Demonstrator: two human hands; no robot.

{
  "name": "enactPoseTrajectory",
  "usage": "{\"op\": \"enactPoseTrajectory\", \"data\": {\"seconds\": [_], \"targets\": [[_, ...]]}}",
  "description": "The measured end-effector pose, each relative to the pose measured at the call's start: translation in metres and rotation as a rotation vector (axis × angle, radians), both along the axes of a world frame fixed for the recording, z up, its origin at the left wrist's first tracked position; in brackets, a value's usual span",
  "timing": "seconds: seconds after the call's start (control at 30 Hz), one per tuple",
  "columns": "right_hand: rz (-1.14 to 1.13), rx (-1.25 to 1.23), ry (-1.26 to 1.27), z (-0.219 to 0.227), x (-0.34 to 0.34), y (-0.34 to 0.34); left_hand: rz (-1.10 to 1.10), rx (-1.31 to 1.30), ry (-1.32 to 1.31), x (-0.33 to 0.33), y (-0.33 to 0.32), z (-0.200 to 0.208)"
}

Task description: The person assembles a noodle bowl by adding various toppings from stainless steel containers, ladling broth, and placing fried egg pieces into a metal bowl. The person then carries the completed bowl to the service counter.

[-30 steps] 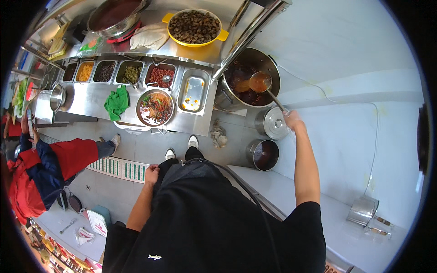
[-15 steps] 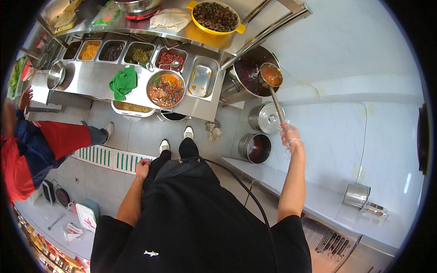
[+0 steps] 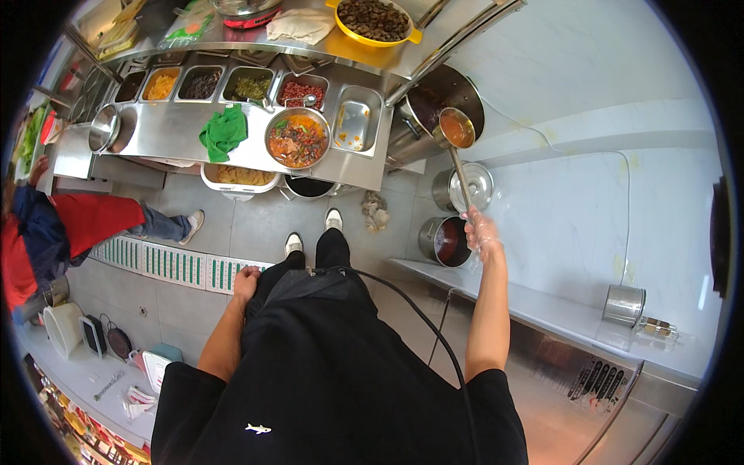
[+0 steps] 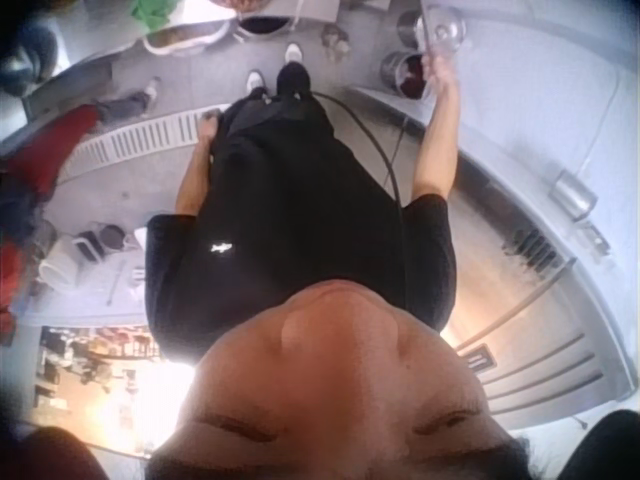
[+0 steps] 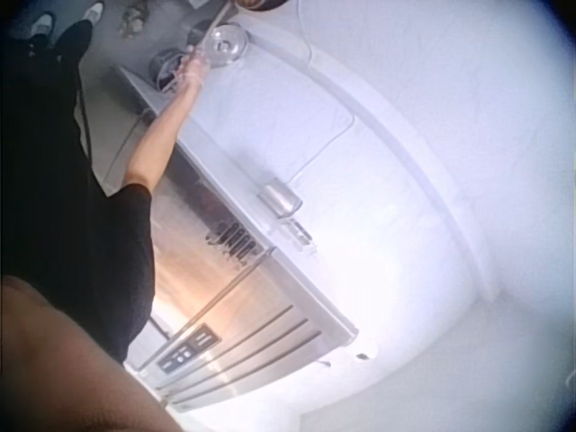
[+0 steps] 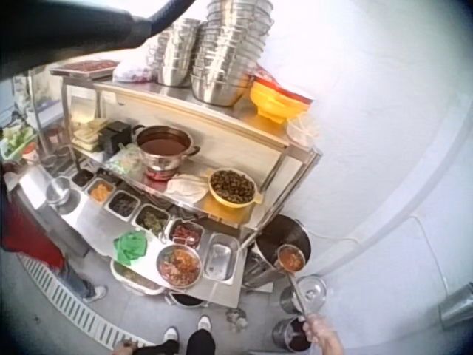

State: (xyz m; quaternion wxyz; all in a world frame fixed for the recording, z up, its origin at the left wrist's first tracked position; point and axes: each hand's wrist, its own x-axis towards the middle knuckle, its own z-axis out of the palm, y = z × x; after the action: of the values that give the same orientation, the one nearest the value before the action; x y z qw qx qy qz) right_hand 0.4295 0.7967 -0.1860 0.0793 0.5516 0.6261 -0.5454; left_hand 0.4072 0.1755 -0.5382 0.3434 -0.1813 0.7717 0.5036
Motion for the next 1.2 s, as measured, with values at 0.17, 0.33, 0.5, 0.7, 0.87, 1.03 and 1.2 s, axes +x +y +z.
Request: {"op": "enactPoseTrajectory", "data": {"seconds": [0.17,0.33,0.5,0.7,0.87,1.03,1.2], "targets": [[0.013,-0.042,0.001,-0.008,0.017,-0.013,-0.039,-0.03,0.012,-0.002,-0.006,0.014],[0.056,-0.029,-0.033,-0.003,0.023,-0.032,-0.038,-0.038,-0.023,-0.002,-0.012,0.005],[0.132,-0.011,-0.053,0.01,0.024,-0.062,0.048,-0.016,-0.001,0.01,-0.018,-0.02],[0.202,0.02,-0.029,0.014,0.021,-0.104,0.053,-0.077,0.004,0.012,-0.006,-0.003],[0.298,0.068,0.044,0.008,0.004,-0.132,0.115,-0.013,0.003,0.022,-0.005,-0.016],[0.459,0.202,0.077,0.001,-0.02,-0.143,0.194,0.004,-0.028,0.028,0.0,-0.018],[0.686,0.455,-0.013,0.013,-0.048,-0.161,0.275,0.01,-0.016,0.041,-0.001,-0.031]]}}
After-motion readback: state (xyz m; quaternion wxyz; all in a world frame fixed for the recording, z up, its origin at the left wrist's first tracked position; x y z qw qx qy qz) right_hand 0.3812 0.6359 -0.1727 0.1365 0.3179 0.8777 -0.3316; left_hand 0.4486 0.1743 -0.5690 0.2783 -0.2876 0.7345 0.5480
